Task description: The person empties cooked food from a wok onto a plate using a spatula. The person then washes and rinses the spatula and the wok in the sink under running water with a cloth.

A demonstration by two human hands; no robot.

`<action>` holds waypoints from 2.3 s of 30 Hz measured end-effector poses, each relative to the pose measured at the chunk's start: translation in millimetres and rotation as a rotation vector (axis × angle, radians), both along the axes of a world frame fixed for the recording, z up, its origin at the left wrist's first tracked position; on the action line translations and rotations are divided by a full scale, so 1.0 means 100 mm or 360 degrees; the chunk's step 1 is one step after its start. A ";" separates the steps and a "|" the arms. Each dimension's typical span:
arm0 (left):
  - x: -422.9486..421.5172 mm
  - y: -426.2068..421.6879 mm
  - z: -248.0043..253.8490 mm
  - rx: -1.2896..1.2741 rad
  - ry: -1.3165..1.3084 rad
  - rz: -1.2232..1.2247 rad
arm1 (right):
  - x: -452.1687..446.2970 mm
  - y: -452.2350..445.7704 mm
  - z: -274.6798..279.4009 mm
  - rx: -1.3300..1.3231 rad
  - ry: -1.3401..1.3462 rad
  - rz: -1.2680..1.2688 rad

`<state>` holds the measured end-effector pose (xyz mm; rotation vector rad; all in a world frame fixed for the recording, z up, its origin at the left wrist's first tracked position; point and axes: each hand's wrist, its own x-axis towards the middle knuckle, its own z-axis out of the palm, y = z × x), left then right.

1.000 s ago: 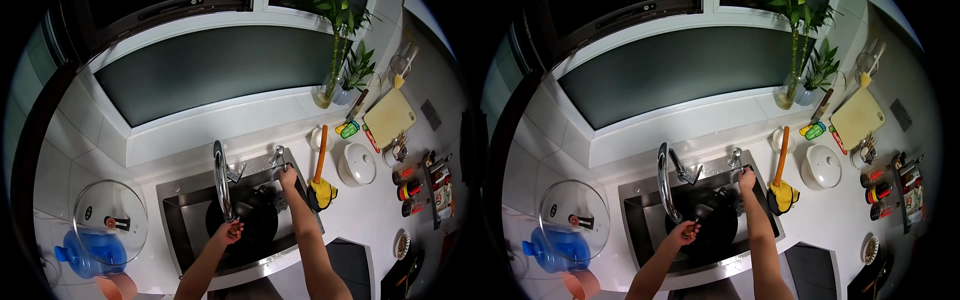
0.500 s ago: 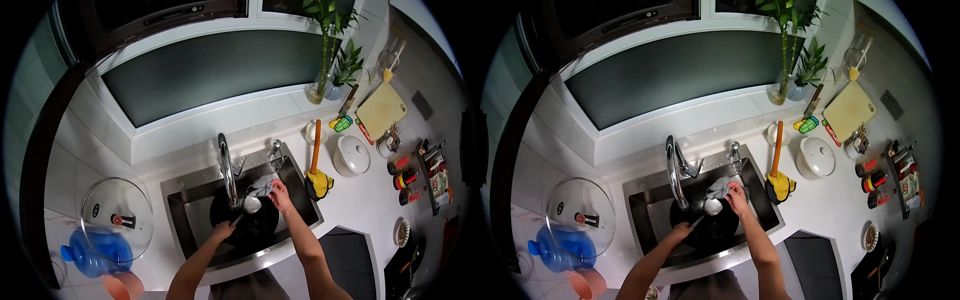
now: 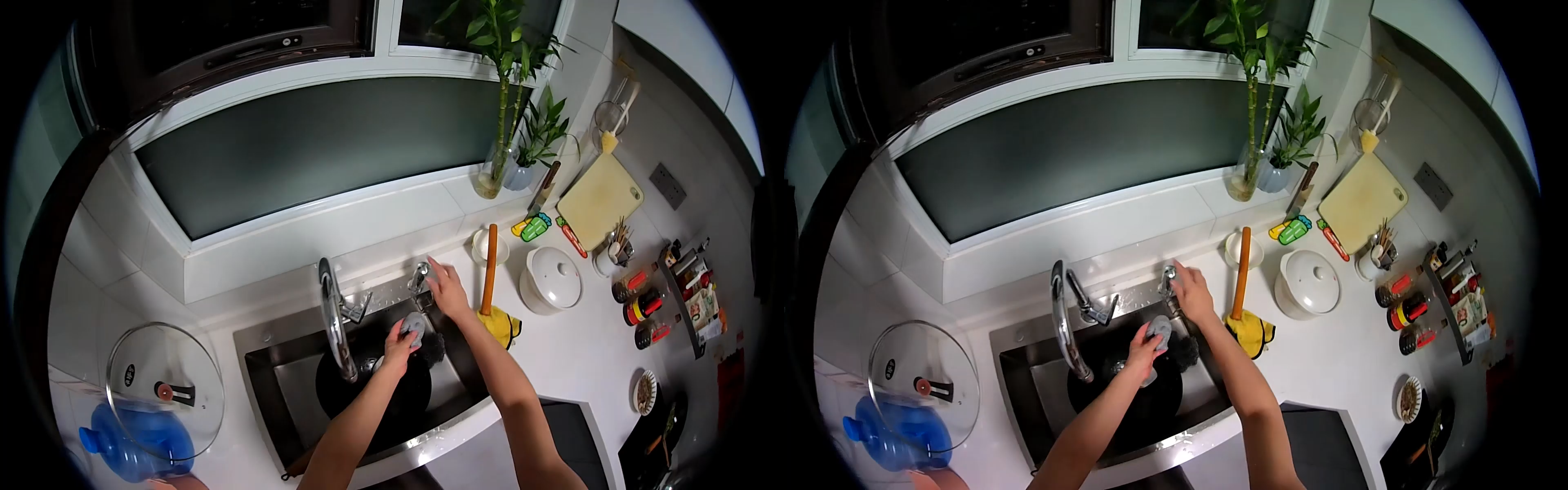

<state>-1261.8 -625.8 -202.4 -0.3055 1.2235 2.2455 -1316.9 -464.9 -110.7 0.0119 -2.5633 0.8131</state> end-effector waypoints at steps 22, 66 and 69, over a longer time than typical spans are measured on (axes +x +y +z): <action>0.01 0.06 0.19 0.0517 -0.0080 -0.0148 | -0.23 0.09 0.00 0.0188 -0.0651 -0.0058; 1.89 -3.55 0.70 -0.1840 0.0823 -0.0878 | 2.95 -3.62 -0.51 0.0258 -0.0533 0.0326; 1.88 -3.54 0.74 -0.1864 0.0752 -0.0906 | 2.63 -3.33 -0.75 0.0360 -0.0681 0.0124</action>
